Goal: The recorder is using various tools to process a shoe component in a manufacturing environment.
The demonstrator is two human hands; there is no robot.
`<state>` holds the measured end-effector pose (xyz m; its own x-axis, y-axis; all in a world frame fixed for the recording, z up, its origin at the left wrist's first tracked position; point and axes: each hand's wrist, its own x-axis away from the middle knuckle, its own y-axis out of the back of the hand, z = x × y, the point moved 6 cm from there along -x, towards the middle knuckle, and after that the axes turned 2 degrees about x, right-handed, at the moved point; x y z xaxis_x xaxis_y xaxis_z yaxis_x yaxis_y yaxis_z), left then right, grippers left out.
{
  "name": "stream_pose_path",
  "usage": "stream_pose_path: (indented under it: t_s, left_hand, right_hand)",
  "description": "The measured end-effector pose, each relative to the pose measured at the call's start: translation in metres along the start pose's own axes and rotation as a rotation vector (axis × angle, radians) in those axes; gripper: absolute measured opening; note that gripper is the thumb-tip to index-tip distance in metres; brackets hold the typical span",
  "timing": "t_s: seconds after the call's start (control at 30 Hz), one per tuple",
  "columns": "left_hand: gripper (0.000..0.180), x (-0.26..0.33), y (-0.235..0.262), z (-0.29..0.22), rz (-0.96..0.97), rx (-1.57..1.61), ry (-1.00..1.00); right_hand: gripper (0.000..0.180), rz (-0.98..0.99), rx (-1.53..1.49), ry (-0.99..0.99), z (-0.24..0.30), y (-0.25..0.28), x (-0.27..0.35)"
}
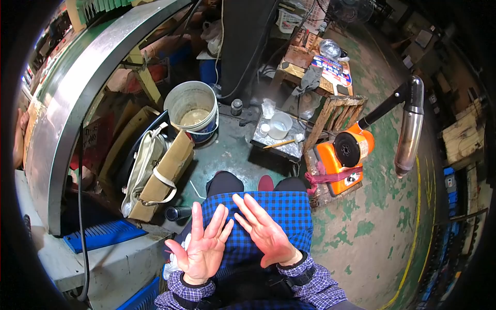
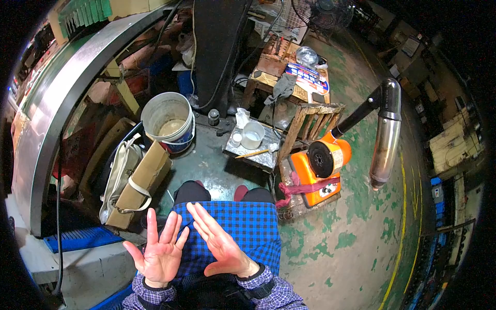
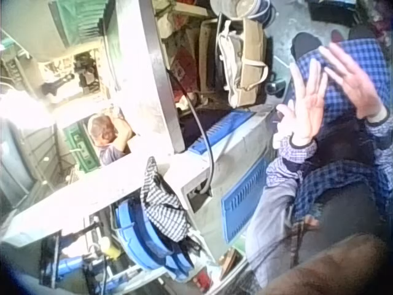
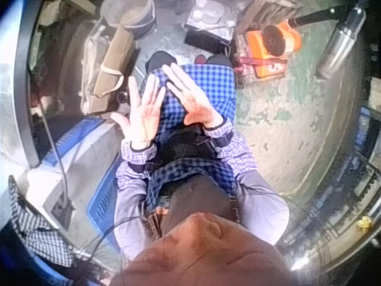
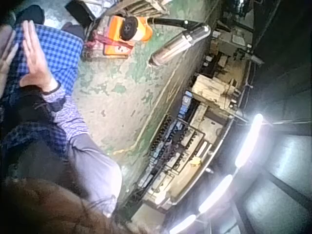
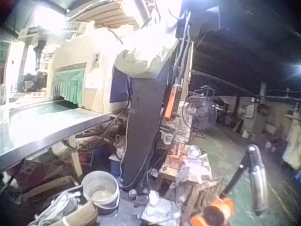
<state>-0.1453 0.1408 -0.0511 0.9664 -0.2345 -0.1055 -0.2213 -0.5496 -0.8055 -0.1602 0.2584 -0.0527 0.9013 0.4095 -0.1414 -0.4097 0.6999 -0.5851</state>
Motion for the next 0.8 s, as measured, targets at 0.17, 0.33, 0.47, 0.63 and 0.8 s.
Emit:
stream_pose_path:
  t_s: [0.17, 0.33, 0.47, 0.63, 0.8]
  left_hand:
    - [0.084, 0.002, 0.001, 0.0, -0.005, -0.003, -0.003]
    - [0.083, 0.001, 0.002, 0.002, -0.012, 0.004, -0.01]
    - [0.083, 0.001, 0.002, 0.004, -0.006, -0.004, -0.013]
    - [0.083, 0.002, 0.004, 0.005, -0.018, -0.013, -0.015]
    - [0.084, 0.003, 0.005, 0.007, -0.031, -0.039, 0.0]
  right_hand:
    - [0.122, -0.019, 0.069, 0.002, 0.0, -0.001, 0.001]
    - [0.109, -0.029, 0.067, 0.002, 0.002, 0.0, 0.0]
    - [0.097, -0.121, -0.144, -0.088, -0.008, 0.007, 0.002]
    - [0.099, -0.164, -0.248, -0.058, -0.007, 0.009, 0.002]
    - [0.097, -0.213, -0.369, -0.06, -0.01, 0.016, 0.003]
